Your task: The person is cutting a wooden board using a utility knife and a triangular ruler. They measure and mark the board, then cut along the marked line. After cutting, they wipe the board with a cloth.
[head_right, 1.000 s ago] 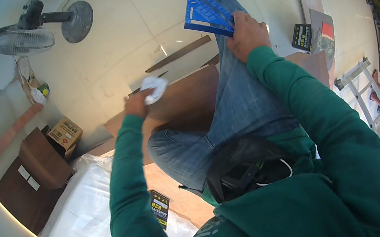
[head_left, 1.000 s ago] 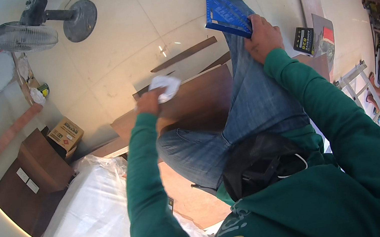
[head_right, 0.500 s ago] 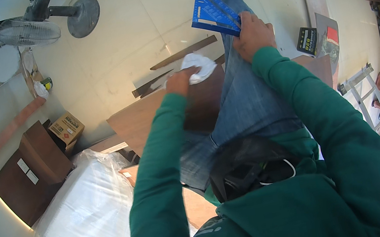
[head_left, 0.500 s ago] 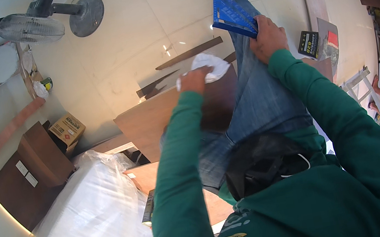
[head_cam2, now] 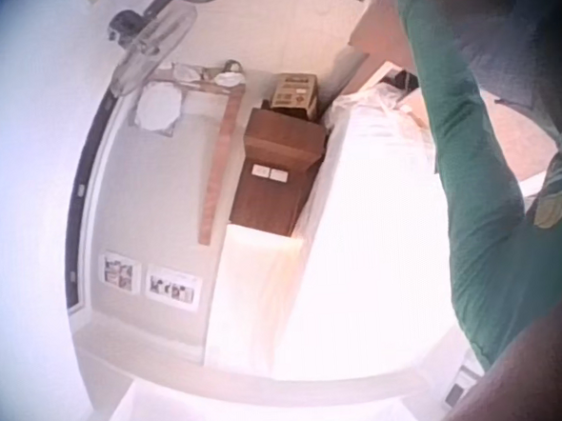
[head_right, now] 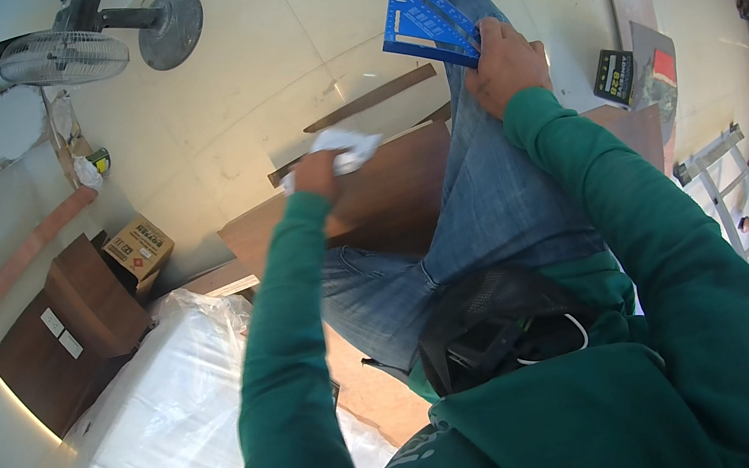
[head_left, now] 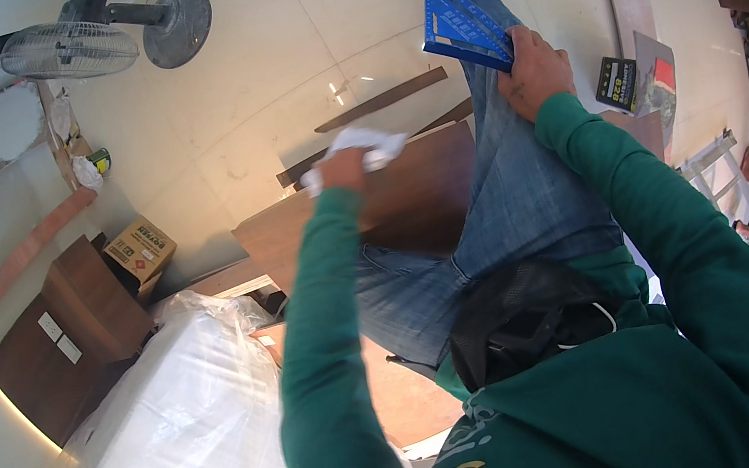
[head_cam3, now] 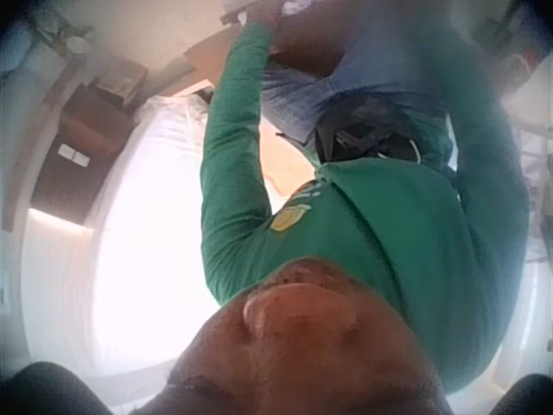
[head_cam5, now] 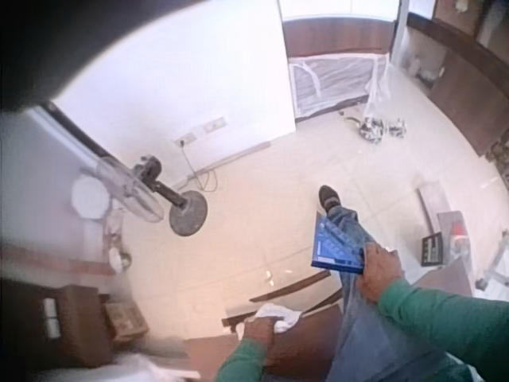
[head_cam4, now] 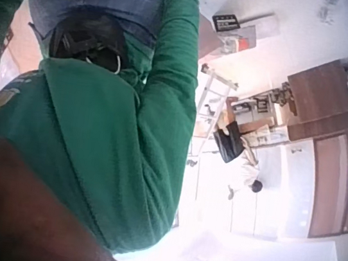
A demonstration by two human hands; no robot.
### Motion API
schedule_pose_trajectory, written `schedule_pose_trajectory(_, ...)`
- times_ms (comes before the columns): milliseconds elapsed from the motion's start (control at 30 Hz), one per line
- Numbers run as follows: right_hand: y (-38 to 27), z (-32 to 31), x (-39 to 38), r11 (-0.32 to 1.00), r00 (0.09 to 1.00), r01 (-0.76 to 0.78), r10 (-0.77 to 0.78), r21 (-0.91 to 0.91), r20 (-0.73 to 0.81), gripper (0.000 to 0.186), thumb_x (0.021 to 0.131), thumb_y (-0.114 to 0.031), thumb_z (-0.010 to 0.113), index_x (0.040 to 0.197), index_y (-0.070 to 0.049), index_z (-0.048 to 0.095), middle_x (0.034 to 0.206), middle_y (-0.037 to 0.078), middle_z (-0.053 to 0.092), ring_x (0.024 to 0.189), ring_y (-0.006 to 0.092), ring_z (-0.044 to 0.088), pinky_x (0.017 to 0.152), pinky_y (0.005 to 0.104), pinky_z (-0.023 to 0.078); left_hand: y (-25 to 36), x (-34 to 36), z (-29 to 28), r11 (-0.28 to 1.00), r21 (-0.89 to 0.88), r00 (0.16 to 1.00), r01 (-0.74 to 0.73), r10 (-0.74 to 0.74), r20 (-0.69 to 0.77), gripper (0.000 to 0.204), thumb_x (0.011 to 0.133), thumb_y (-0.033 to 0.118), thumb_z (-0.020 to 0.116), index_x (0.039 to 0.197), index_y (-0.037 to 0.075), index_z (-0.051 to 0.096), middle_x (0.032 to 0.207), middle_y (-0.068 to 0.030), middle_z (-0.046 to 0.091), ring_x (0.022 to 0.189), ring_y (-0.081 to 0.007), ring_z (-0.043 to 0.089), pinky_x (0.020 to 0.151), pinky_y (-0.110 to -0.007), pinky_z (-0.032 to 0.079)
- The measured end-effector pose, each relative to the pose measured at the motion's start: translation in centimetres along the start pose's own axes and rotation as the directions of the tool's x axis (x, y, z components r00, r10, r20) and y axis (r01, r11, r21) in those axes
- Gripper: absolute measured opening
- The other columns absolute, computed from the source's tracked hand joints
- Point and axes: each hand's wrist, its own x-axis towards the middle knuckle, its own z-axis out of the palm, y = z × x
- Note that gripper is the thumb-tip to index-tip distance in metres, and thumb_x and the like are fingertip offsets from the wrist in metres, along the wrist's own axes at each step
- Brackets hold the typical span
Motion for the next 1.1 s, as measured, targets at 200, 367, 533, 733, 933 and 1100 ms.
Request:
schedule_pose_trajectory(200, 0.9, 0.8, 0.1, 1.000, 0.999, 0.006, -0.007, -0.020, -0.039, 0.053, 0.088, -0.020, 0.072, 0.135, -0.006, 0.053, 0.130, 0.015, 0.064, 0.123, 0.0342, 0.063, 0.105, 0.0520, 0.043, 14.3, 2.4, -1.0, 0.998, -0.061, 0.999, 0.026, -0.025, 0.026, 0.051, 0.099, 0.012, 0.056, 0.144, 0.034, 0.063, 0.155, 0.0042, 0.058, 0.140, -0.0324, 0.056, 0.117, -0.077, 0.025)
schedule_pose_trajectory(367, 0.6, 0.3, 0.1, 1.000, 1.000, 0.007, -0.007, -0.002, -0.020, 0.053, 0.088, -0.020, 0.071, 0.136, -0.005, 0.053, 0.130, 0.016, 0.065, 0.123, 0.0344, 0.063, 0.105, 0.0519, 0.043, 3.5, -3.9, -0.4, 0.991, 0.076, 0.994, 0.109, -0.108, -0.016, 0.054, 0.102, 0.012, 0.049, 0.151, 0.034, 0.056, 0.158, 0.0037, 0.054, 0.145, -0.0367, 0.049, 0.120, -0.077, 0.020)
schedule_pose_trajectory(533, 1.1, 0.5, 0.2, 1.000, 0.999, 0.020, -0.019, 0.011, -0.045, 0.051, 0.089, -0.020, 0.070, 0.135, -0.006, 0.054, 0.130, 0.016, 0.065, 0.122, 0.0345, 0.063, 0.105, 0.0520, 0.044, -1.7, -13.6, -4.8, 0.967, 0.218, 0.990, 0.133, -0.142, 0.024, 0.081, 0.083, 0.015, 0.075, 0.158, 0.032, 0.047, 0.165, 0.0037, 0.045, 0.150, -0.0381, 0.041, 0.120, -0.076, 0.021)
schedule_pose_trajectory(733, 0.4, 0.4, 0.2, 1.000, 1.000, 0.009, -0.009, -0.010, -0.005, 0.050, 0.089, -0.022, 0.071, 0.133, -0.006, 0.054, 0.130, 0.015, 0.065, 0.122, 0.0342, 0.064, 0.104, 0.0526, 0.044, 10.9, -14.0, -5.2, 0.950, 0.099, 0.922, 0.295, -0.310, 0.230, 0.080, 0.088, 0.047, 0.077, 0.156, 0.013, 0.050, 0.161, -0.0207, 0.046, 0.138, -0.0459, 0.051, 0.115, -0.066, 0.036)
schedule_pose_trajectory(933, 0.3, 0.4, 0.0, 1.000, 1.000, 0.013, -0.013, -0.009, -0.024, 0.050, 0.090, -0.022, 0.071, 0.133, -0.006, 0.053, 0.128, 0.015, 0.065, 0.121, 0.0345, 0.064, 0.104, 0.0539, 0.044, 7.7, -4.4, -4.0, 0.929, -0.342, 0.896, 0.138, -0.264, -0.356, 0.035, 0.087, 0.019, 0.079, 0.121, 0.009, 0.076, 0.125, -0.0149, 0.073, 0.116, -0.0383, 0.064, 0.102, -0.051, 0.048)
schedule_pose_trajectory(1100, 0.4, 0.5, 0.0, 1.000, 0.999, 0.029, -0.029, 0.007, -0.043, 0.050, 0.090, -0.023, 0.071, 0.133, -0.006, 0.053, 0.127, 0.016, 0.065, 0.120, 0.0351, 0.064, 0.104, 0.0539, 0.044, 4.3, -2.5, -1.8, 0.971, -0.216, 0.936, -0.099, 0.018, -0.350, 0.025, 0.087, 0.012, 0.076, 0.112, 0.011, 0.080, 0.120, -0.0125, 0.076, 0.110, -0.0351, 0.068, 0.104, -0.046, 0.048)
